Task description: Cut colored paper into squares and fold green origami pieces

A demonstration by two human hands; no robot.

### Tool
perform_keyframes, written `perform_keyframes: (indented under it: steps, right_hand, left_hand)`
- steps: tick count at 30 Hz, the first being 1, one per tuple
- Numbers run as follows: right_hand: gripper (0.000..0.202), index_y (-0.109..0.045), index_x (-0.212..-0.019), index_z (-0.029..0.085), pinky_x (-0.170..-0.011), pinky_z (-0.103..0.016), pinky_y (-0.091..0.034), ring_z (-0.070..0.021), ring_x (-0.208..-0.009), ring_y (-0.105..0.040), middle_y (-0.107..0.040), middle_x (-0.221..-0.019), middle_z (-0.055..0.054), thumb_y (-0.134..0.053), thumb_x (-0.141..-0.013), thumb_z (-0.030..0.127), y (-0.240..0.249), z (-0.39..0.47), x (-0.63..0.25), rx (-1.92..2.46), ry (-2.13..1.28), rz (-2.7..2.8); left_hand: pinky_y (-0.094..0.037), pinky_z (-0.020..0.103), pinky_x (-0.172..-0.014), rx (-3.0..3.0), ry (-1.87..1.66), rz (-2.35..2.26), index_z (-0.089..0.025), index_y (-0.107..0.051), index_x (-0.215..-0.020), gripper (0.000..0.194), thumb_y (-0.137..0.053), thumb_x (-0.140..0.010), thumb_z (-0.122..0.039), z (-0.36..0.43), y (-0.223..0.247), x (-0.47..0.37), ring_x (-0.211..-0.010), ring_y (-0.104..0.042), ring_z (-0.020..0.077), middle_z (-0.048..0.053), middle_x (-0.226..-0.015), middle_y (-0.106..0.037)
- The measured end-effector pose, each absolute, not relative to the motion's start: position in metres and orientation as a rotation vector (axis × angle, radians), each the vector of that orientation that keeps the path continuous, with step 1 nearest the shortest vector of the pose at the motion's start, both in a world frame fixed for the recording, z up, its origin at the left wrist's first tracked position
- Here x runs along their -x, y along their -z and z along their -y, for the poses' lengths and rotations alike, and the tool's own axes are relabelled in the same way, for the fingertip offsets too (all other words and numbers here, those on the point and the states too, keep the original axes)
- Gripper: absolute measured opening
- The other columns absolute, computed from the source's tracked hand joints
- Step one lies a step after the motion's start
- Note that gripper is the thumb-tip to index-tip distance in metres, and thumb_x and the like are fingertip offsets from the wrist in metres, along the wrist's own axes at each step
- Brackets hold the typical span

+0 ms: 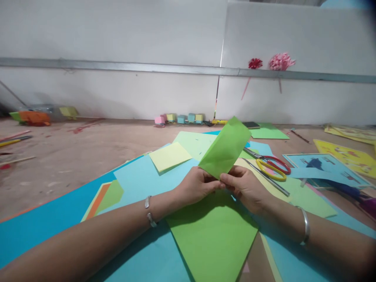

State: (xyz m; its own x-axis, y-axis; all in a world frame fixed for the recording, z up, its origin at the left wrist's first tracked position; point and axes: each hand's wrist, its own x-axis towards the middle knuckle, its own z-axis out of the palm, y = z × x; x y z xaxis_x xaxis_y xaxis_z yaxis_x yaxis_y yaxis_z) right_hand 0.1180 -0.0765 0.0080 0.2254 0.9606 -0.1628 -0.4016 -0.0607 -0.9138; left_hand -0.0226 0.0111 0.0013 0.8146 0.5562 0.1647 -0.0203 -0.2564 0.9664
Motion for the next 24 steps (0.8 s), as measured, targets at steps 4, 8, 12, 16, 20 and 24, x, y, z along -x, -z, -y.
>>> perform_keyframes:
  steps: [4, 8, 12, 16, 20, 24]
  right_hand:
    - [0.033, -0.076, -0.080, 0.017, -0.072, -0.032, -0.053, -0.0173, -0.070, -0.067, -0.074, -0.077, -0.005, -0.091, -0.052, 0.029, -0.006, 0.077, -0.118, 1.038, -1.301, 0.677]
    - [0.029, -0.075, -0.080, 0.019, -0.068, -0.033, -0.055, -0.0160, -0.065, -0.065, -0.074, -0.075, -0.004, -0.089, -0.057, 0.029, -0.007, 0.079, -0.119, 0.961, -1.352, 0.754]
    - [0.028, -0.075, -0.082, 0.019, -0.066, -0.034, -0.054, -0.0155, -0.062, -0.063, -0.073, -0.075, -0.003, -0.088, -0.059, 0.029, -0.010, 0.079, -0.120, 0.899, -1.374, 0.821]
    - [0.030, -0.075, -0.077, 0.020, -0.068, -0.031, -0.053, -0.0145, -0.067, -0.062, -0.072, -0.075, -0.002, -0.091, -0.053, 0.028, -0.014, 0.074, -0.127, 0.947, -1.275, 0.752]
    - [0.036, -0.074, -0.071, 0.021, -0.060, -0.022, -0.047, -0.0091, -0.065, -0.057, -0.069, -0.072, 0.001, -0.095, -0.042, 0.025, -0.020, 0.063, -0.144, 0.993, -1.093, 0.646]
    - [0.036, -0.069, -0.063, 0.020, -0.048, -0.020, -0.038, -0.0051, -0.054, -0.044, -0.059, -0.062, 0.005, -0.095, -0.038, 0.024, -0.027, 0.052, -0.169, 1.002, -0.957, 0.650]
  left_hand:
    - [-0.039, 0.026, -0.050, -1.701, -0.544, -0.359, -0.013, -0.068, -0.066, 0.024, -0.077, -0.072, -0.035, -0.011, -0.003, 0.025, -0.051, -0.049, 0.0106, 0.002, -0.057, -0.058]
    - [-0.040, 0.025, -0.049, -1.609, -0.513, -0.341, -0.013, -0.066, -0.065, 0.034, -0.081, -0.068, -0.044, -0.012, -0.002, 0.026, -0.049, -0.049, 0.0103, 0.001, -0.056, -0.057]
    - [-0.046, 0.026, -0.054, -1.540, -0.456, -0.347, -0.013, -0.069, -0.073, 0.038, -0.084, -0.064, -0.047, -0.013, -0.007, 0.028, -0.055, -0.054, 0.0115, 0.003, -0.063, -0.062]
    - [-0.042, 0.023, -0.050, -1.542, -0.379, -0.397, -0.012, -0.068, -0.064, 0.035, -0.084, -0.063, -0.044, -0.015, -0.015, 0.030, -0.051, -0.051, 0.0100, 0.002, -0.057, -0.061]
    - [-0.037, 0.022, -0.045, -1.535, -0.340, -0.442, -0.012, -0.066, -0.058, 0.028, -0.080, -0.063, -0.035, -0.019, -0.018, 0.030, -0.045, -0.048, 0.0080, 0.002, -0.053, -0.060]
    - [-0.033, 0.022, -0.042, -1.503, -0.358, -0.473, -0.012, -0.064, -0.051, 0.023, -0.075, -0.062, -0.029, -0.027, -0.015, 0.029, -0.040, -0.047, 0.0078, 0.003, -0.047, -0.058]
